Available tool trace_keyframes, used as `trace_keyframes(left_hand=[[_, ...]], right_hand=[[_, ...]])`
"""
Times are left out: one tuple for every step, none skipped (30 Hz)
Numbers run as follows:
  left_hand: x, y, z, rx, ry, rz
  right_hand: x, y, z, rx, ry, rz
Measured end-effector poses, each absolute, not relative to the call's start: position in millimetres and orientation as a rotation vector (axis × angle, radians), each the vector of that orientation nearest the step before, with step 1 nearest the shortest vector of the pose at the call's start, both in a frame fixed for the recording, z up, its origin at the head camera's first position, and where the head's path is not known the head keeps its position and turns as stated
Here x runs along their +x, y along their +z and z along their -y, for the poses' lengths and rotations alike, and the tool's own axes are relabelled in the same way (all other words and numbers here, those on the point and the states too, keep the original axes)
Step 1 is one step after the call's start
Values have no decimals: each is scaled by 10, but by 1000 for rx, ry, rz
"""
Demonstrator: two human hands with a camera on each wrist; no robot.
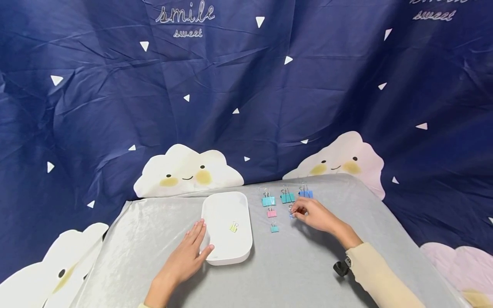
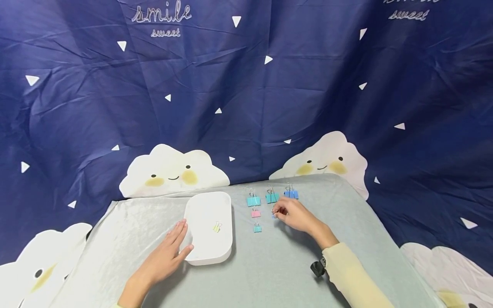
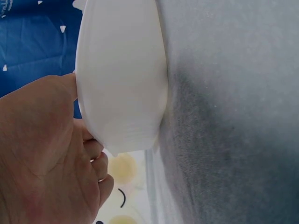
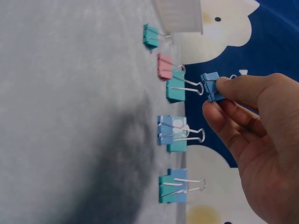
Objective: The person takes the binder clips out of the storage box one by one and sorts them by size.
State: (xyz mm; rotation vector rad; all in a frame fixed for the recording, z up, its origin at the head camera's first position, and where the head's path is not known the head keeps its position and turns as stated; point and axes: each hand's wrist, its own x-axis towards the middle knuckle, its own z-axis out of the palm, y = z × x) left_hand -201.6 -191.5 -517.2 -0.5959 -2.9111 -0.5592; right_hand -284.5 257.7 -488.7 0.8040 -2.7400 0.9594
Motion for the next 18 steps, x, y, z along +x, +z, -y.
trace_keyframes(left_hand=[[-2017, -5173, 1916, -595, -560, 2910], [-2019, -5174, 1917, -595, -557, 2910], [-2021, -5174, 1918, -593, -556, 2910], [-2023, -5173, 1918, -593, -559, 2908], [-2024, -5172, 1918, -593, -561, 2905], [-2025, -5170, 1917, -594, -565, 2901], [-2026, -5168, 1917, -595, -569, 2899], [-2028, -5166, 1916, -597, -573, 2897], [-2028, -5163, 1915, -598, -578, 2897], [-2029, -5162, 1914, -600, -581, 2896], [-2030, -5161, 1914, -600, -582, 2897], [-2032, -5160, 1913, -600, -582, 2900], [-2032, -5160, 1912, -599, -582, 2903], [-2032, -5158, 1911, -597, -578, 2907], [-2030, -5156, 1910, -596, -573, 2911], [-2028, -5158, 1908, -596, -572, 2908], [-2027, -5157, 1907, -593, -570, 2910], [-2024, -5156, 1905, -591, -569, 2911]], right_hand=[[-2845, -4905, -2593, 808, 964, 2738], [-2845, -4925, -2609, 801, 965, 2741], [-2845, -4946, -2625, 795, 968, 2743], [-2847, -4967, -2641, 792, 973, 2743], [-2848, -4991, -2658, 788, 977, 2748], [-2850, -5016, -2675, 785, 978, 2752], [-2853, -5043, -2693, 781, 980, 2756], [-2853, -5071, -2709, 770, 981, 2764], [-2854, -5098, -2725, 769, 989, 2769], [-2856, -5125, -2740, 768, 997, 2774], [-2857, -5152, -2753, 766, 1012, 2782], [-2861, -5182, -2763, 767, 1020, 2785], [-2864, -5209, -2774, 764, 1032, 2791], [-2868, -5237, -2781, 761, 1038, 2796], [-2871, -5263, -2789, 757, 1042, 2802], [-2874, -5289, -2794, 751, 1043, 2808], [-2877, -5313, -2796, 745, 1039, 2811], [-2880, -5333, -2798, 742, 1030, 2813]])
